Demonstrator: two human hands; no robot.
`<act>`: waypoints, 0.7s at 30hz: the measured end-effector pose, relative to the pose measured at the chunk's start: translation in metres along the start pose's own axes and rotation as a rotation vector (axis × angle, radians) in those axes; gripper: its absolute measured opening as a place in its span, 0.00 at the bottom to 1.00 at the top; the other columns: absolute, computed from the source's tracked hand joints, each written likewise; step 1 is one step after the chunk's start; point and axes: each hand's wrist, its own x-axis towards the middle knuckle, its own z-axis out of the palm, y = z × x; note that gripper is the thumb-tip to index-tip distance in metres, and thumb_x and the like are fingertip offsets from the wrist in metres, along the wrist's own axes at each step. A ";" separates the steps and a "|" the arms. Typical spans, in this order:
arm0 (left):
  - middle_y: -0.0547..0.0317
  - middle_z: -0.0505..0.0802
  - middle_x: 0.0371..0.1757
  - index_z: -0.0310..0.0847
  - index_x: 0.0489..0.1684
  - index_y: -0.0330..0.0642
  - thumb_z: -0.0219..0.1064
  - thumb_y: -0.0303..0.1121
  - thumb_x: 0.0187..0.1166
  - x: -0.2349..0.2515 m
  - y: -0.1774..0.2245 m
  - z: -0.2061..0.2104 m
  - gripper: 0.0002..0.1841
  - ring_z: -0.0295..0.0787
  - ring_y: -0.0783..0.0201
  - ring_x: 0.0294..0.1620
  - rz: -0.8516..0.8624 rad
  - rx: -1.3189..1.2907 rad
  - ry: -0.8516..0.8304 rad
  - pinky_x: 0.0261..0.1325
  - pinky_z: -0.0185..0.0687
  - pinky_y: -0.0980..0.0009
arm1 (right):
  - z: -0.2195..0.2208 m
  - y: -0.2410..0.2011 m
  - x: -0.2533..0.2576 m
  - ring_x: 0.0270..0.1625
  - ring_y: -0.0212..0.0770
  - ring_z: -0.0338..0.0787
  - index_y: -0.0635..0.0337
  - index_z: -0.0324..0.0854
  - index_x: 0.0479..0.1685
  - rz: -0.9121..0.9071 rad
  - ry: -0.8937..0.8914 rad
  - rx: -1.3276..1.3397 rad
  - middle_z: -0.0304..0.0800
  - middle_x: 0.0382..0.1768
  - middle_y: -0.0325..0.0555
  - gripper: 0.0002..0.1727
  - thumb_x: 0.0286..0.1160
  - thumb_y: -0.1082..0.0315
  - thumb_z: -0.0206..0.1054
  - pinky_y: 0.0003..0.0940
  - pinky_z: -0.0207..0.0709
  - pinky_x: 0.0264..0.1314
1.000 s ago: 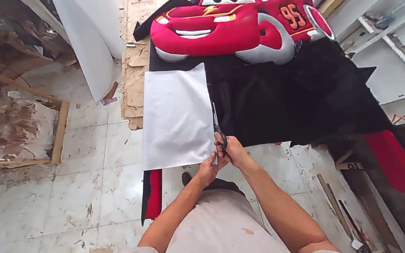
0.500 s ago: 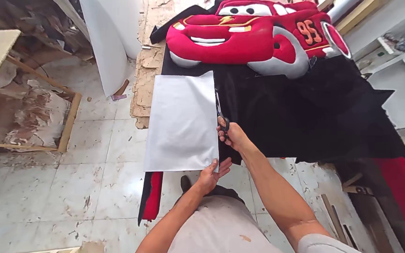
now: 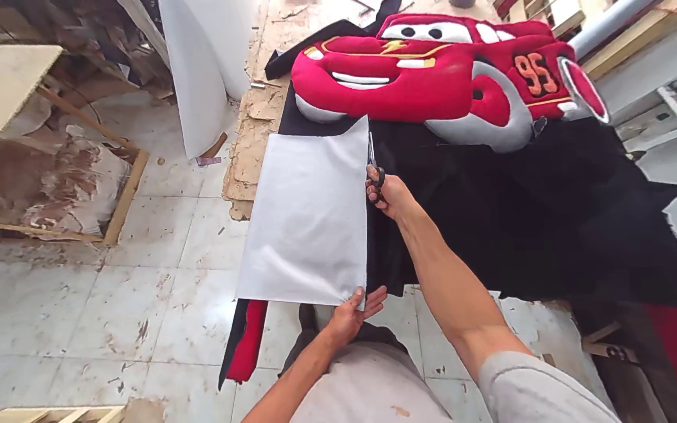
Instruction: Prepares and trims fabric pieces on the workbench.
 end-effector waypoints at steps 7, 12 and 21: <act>0.38 0.84 0.77 0.63 0.79 0.27 0.34 0.36 0.97 -0.003 -0.011 0.001 0.25 0.83 0.52 0.77 -0.003 0.026 -0.003 0.82 0.76 0.61 | -0.002 -0.085 0.082 0.12 0.26 0.69 0.51 0.77 0.35 -0.181 -0.012 0.010 0.75 0.17 0.31 0.23 0.89 0.42 0.54 0.20 0.59 0.10; 0.44 0.77 0.84 0.62 0.85 0.30 0.31 0.46 0.94 -0.008 -0.012 -0.002 0.33 0.76 0.53 0.83 -0.070 0.195 -0.135 0.81 0.74 0.53 | -0.011 -0.129 0.033 0.23 0.28 0.83 0.49 0.81 0.46 -0.359 0.032 -0.128 0.86 0.28 0.30 0.22 0.91 0.43 0.50 0.25 0.74 0.20; 0.54 0.96 0.59 0.91 0.57 0.37 0.56 0.39 0.89 -0.158 0.135 0.002 0.19 0.92 0.62 0.62 -0.070 1.363 -0.393 0.71 0.84 0.54 | -0.069 0.079 -0.150 0.22 0.24 0.86 0.51 0.85 0.49 -0.412 -0.226 -0.405 0.88 0.27 0.23 0.24 0.70 0.40 0.70 0.23 0.83 0.21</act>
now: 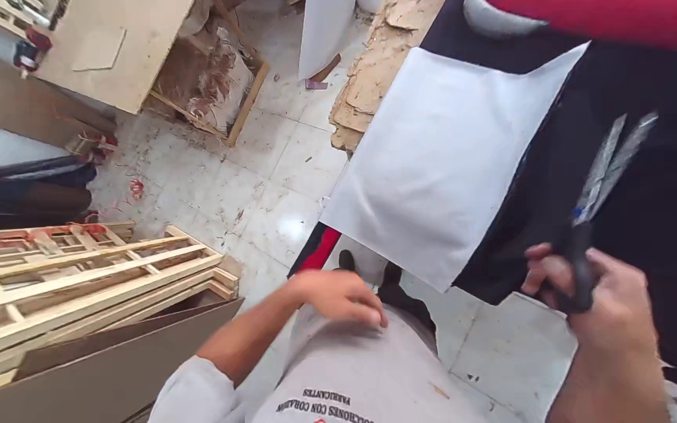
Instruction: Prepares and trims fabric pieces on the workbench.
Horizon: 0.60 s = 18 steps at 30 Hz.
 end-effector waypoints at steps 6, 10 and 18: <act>0.54 0.94 0.58 0.86 0.63 0.38 0.50 0.35 0.91 -0.020 0.029 -0.177 0.19 0.91 0.65 0.59 0.075 0.594 0.363 0.67 0.85 0.60 | 0.164 -0.004 -0.106 0.12 0.36 0.76 0.48 0.82 0.21 -0.071 -0.021 -0.630 0.75 0.11 0.33 0.25 0.53 0.35 0.65 0.44 0.65 0.12; 0.56 0.76 0.87 0.75 0.81 0.46 0.50 0.47 0.91 0.050 0.003 -0.217 0.26 0.61 0.55 0.92 0.286 1.096 0.132 0.91 0.55 0.49 | 0.271 -0.008 -0.120 0.11 0.49 0.79 0.53 0.78 0.16 0.009 0.067 -0.871 0.73 0.08 0.42 0.29 0.50 0.34 0.63 0.50 0.63 0.10; 0.60 0.62 0.95 0.61 0.92 0.52 0.41 0.60 0.88 0.114 -0.044 -0.215 0.36 0.46 0.54 0.97 0.660 1.302 -0.222 0.94 0.37 0.39 | 0.395 -0.031 -0.124 0.13 0.51 0.80 0.57 0.77 0.17 0.369 0.369 -0.928 0.74 0.09 0.46 0.28 0.52 0.37 0.64 0.50 0.64 0.11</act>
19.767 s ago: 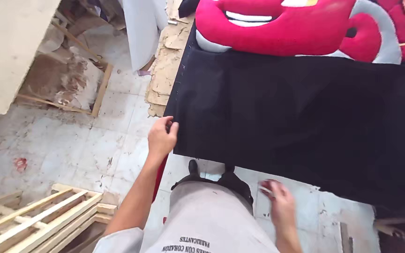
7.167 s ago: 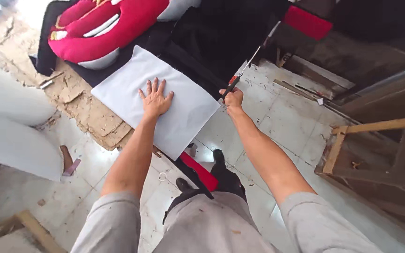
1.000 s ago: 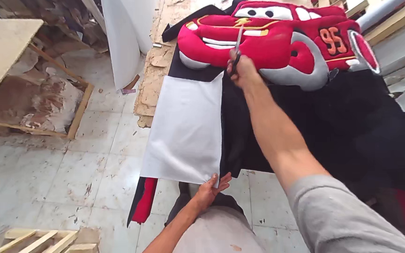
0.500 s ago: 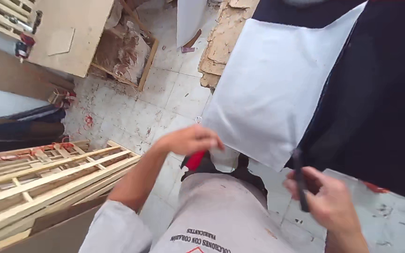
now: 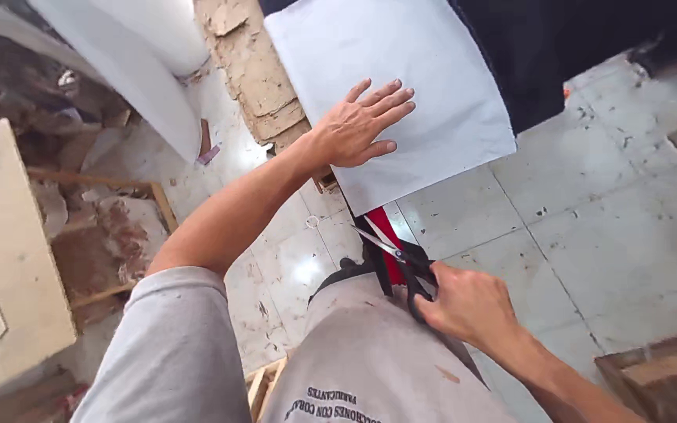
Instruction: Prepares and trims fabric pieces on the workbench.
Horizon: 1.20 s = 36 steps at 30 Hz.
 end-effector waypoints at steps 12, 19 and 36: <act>0.59 0.58 0.96 0.53 0.96 0.55 0.40 0.73 0.78 0.013 0.000 0.028 0.47 0.39 0.51 0.98 0.621 0.049 -0.165 0.93 0.26 0.34 | 0.008 -0.065 0.020 0.15 0.57 0.83 0.64 0.78 0.23 0.227 0.027 0.016 0.77 0.13 0.53 0.28 0.59 0.42 0.66 0.51 0.66 0.14; 0.58 0.60 0.96 0.54 0.95 0.54 0.35 0.72 0.80 0.015 -0.004 0.041 0.46 0.40 0.51 0.98 0.659 0.036 -0.213 0.92 0.24 0.33 | 0.013 -0.091 0.014 0.15 0.58 0.83 0.66 0.77 0.22 0.289 0.017 -0.014 0.76 0.12 0.54 0.19 0.67 0.57 0.65 0.50 0.67 0.15; 0.58 0.56 0.97 0.51 0.96 0.52 0.41 0.70 0.81 0.035 -0.013 0.029 0.46 0.36 0.51 0.98 0.883 0.041 -0.231 0.92 0.21 0.31 | 0.015 -0.157 0.064 0.26 0.62 0.88 0.66 0.80 0.33 0.658 -0.066 0.032 0.82 0.20 0.57 0.29 0.65 0.42 0.68 0.58 0.73 0.25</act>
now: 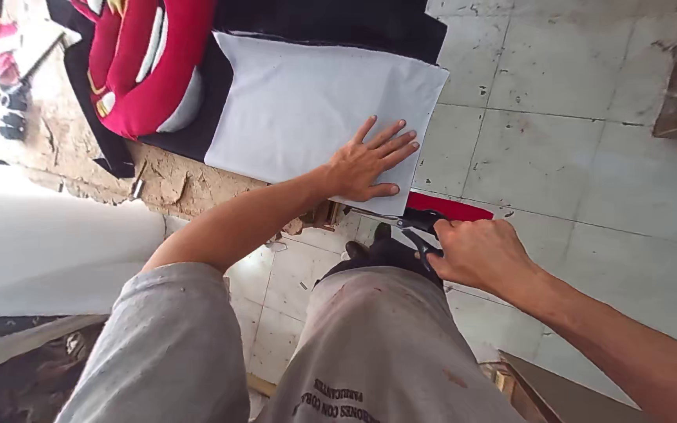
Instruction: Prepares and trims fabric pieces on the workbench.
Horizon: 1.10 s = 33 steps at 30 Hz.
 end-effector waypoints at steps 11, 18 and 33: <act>0.59 0.58 0.96 0.52 0.96 0.57 0.40 0.72 0.80 0.010 -0.022 0.005 0.45 0.39 0.49 0.98 0.256 -0.007 -0.074 0.92 0.22 0.32 | 0.008 -0.011 0.019 0.19 0.57 0.85 0.66 0.79 0.27 -0.111 0.138 0.056 0.78 0.16 0.53 0.23 0.66 0.50 0.68 0.51 0.69 0.17; 0.57 0.58 0.96 0.53 0.96 0.55 0.39 0.72 0.80 0.012 -0.022 0.003 0.46 0.39 0.49 0.98 0.273 0.032 -0.069 0.92 0.23 0.32 | 0.007 -0.040 0.033 0.17 0.52 0.83 0.61 0.81 0.24 -0.054 0.163 0.066 0.78 0.15 0.48 0.17 0.64 0.55 0.70 0.48 0.68 0.16; 0.57 0.54 0.97 0.47 0.98 0.55 0.38 0.73 0.80 0.014 -0.023 0.005 0.47 0.33 0.48 0.98 0.264 0.010 -0.106 0.91 0.16 0.31 | -0.008 -0.126 0.080 0.19 0.53 0.84 0.65 0.80 0.28 -0.015 0.132 0.108 0.78 0.16 0.50 0.16 0.69 0.58 0.67 0.47 0.69 0.18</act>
